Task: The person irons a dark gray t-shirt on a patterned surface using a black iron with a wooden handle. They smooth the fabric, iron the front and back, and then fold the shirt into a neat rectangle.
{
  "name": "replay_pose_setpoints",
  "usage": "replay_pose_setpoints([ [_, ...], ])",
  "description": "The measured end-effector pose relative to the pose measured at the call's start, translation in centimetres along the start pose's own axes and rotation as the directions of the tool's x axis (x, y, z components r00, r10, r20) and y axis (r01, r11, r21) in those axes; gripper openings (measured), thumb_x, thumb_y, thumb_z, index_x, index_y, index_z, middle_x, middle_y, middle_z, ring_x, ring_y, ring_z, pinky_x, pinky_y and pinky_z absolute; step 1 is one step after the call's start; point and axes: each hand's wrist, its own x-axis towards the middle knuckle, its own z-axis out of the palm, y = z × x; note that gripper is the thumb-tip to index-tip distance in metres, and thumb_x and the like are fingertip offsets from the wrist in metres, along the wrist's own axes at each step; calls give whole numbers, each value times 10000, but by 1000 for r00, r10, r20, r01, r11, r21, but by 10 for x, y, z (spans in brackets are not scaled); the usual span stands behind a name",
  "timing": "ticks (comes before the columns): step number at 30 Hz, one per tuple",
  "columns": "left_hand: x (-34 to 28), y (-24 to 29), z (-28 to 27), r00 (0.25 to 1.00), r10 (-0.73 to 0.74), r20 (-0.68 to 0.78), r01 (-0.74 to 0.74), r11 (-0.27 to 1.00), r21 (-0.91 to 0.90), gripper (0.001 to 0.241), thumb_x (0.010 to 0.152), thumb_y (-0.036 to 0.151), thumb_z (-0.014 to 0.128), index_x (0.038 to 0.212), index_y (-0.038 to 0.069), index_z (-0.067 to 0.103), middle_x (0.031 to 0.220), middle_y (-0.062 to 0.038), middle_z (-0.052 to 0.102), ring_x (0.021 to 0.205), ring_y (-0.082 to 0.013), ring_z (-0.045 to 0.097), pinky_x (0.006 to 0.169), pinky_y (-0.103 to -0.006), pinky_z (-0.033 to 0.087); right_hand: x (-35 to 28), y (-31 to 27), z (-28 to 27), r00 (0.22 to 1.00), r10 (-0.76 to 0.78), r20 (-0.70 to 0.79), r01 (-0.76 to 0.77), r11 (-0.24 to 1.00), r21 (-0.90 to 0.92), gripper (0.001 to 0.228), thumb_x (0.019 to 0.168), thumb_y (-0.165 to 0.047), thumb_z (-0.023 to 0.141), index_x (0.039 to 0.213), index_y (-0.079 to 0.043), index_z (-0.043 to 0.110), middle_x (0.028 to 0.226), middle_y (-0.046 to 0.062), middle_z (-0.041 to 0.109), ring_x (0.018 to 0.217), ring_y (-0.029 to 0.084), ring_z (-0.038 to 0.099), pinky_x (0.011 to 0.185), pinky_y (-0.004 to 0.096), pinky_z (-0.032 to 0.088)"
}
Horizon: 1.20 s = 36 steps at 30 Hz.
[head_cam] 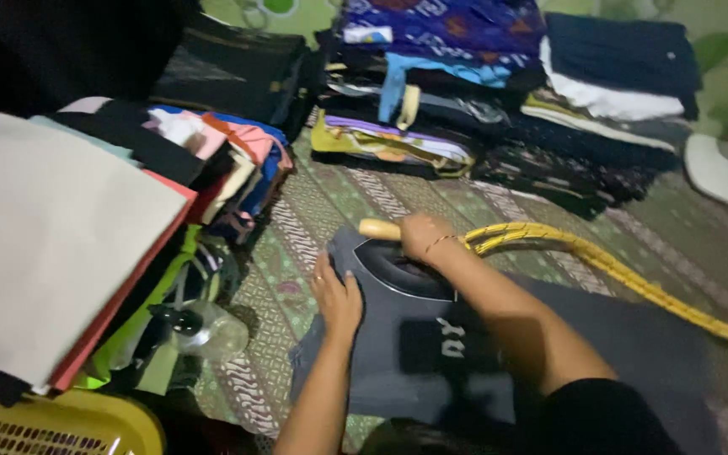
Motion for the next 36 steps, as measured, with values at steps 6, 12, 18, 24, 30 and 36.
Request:
replay_pose_setpoints([
  [6,-7,7,-1,996,57,69,-69,980,185,663,901,229,698,1492,33,471,1456,-261,491,1307,-468,491,1088,-608,358,-75,55,-26,972,221,75,-216,973,-78,285,881,-207,554,941,-146,826,920,122,804,916,319,786,747,474,633],
  [12,-9,43,10,958,11,285,-110,936,334,666,948,413,631,1496,61,493,1607,-286,328,1455,-486,343,1114,-659,299,-159,97,-40,983,44,177,-25,994,-108,247,879,-210,557,971,-156,779,959,131,802,952,330,782,825,468,630],
  [18,-14,110,30,881,126,455,-235,953,192,573,1010,336,609,1455,-16,533,1575,-340,381,1474,-505,348,1161,-652,266,-193,132,-5,980,-58,188,50,998,49,224,867,-223,518,996,-235,700,927,118,792,939,373,774,835,510,614],
  [24,-31,126,62,746,94,659,-300,931,207,674,1051,527,454,1535,57,457,1638,-259,333,1545,-415,267,1218,-636,206,-212,185,0,964,213,160,-209,977,-41,239,884,-245,526,1021,-280,718,937,88,797,971,322,777,838,480,627],
  [30,-41,130,61,670,27,742,-437,822,365,872,960,702,443,1614,134,345,1694,-216,238,1579,-361,203,1241,-637,116,-240,280,27,804,592,46,-593,805,12,270,859,-245,597,1032,-230,803,917,108,820,936,337,794,810,492,629],
  [36,-40,129,60,672,43,739,-439,827,352,843,958,722,418,1619,203,353,1701,-193,241,1583,-356,195,1244,-632,98,-290,363,48,661,751,-1,-751,661,0,355,920,-188,568,1189,-190,799,1051,171,819,1047,367,771,888,478,617],
])
